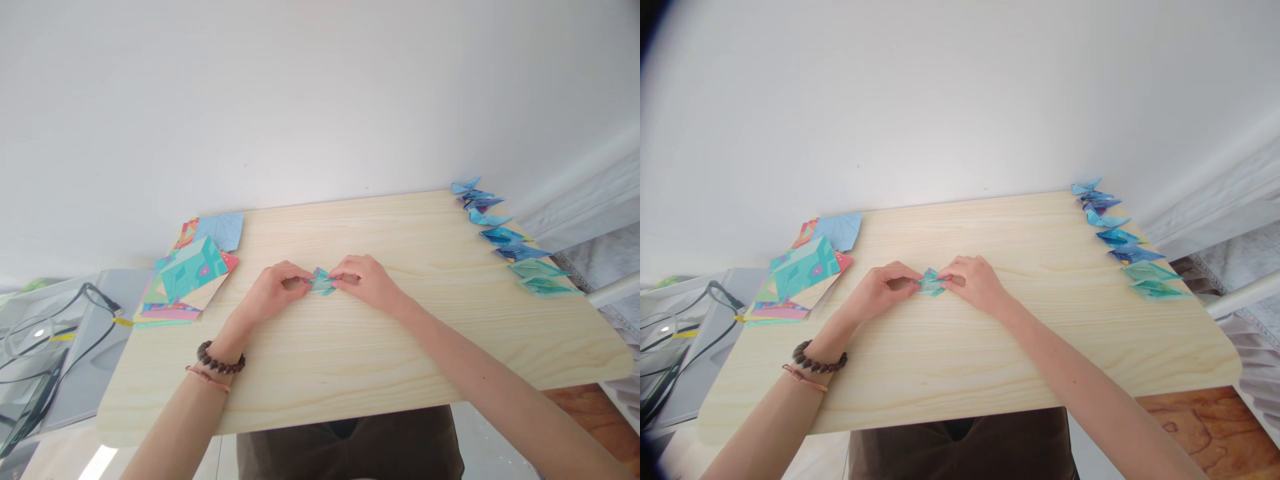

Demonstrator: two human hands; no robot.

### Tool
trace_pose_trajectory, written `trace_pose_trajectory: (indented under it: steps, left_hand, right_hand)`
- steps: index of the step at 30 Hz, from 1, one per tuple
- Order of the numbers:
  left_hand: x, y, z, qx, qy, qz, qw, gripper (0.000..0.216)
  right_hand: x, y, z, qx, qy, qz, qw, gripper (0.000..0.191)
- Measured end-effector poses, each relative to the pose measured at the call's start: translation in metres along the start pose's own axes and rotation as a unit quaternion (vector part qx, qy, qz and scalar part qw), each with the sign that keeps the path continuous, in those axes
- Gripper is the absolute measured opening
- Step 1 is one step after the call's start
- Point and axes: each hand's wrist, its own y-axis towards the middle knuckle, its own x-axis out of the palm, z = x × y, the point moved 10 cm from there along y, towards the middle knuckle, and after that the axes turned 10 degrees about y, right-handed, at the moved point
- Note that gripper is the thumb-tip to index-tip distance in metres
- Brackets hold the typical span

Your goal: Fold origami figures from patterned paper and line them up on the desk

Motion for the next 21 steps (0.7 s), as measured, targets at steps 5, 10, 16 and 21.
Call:
trace_pose_trajectory:
  steps: [5, 10, 16, 21]
  left_hand:
    - [0.001, 0.001, 0.003, 0.017, 0.043, 0.02, 0.999, 0.017]
    - [0.001, -0.009, 0.02, 0.12, 0.084, 0.015, 0.989, 0.023]
    - [0.002, -0.016, 0.028, 0.187, 0.13, 0.015, 0.974, 0.031]
    - [0.004, -0.02, 0.032, 0.196, 0.175, 0.0, 0.965, 0.036]
  right_hand:
    - [0.002, -0.002, -0.002, -0.04, 0.002, -0.008, 0.999, 0.014]
    - [0.003, -0.005, -0.015, -0.115, -0.003, -0.045, 0.992, 0.019]
    - [0.008, -0.013, -0.026, -0.168, -0.085, -0.064, 0.98, 0.023]
    - [0.011, -0.019, -0.03, -0.191, -0.15, -0.069, 0.968, 0.026]
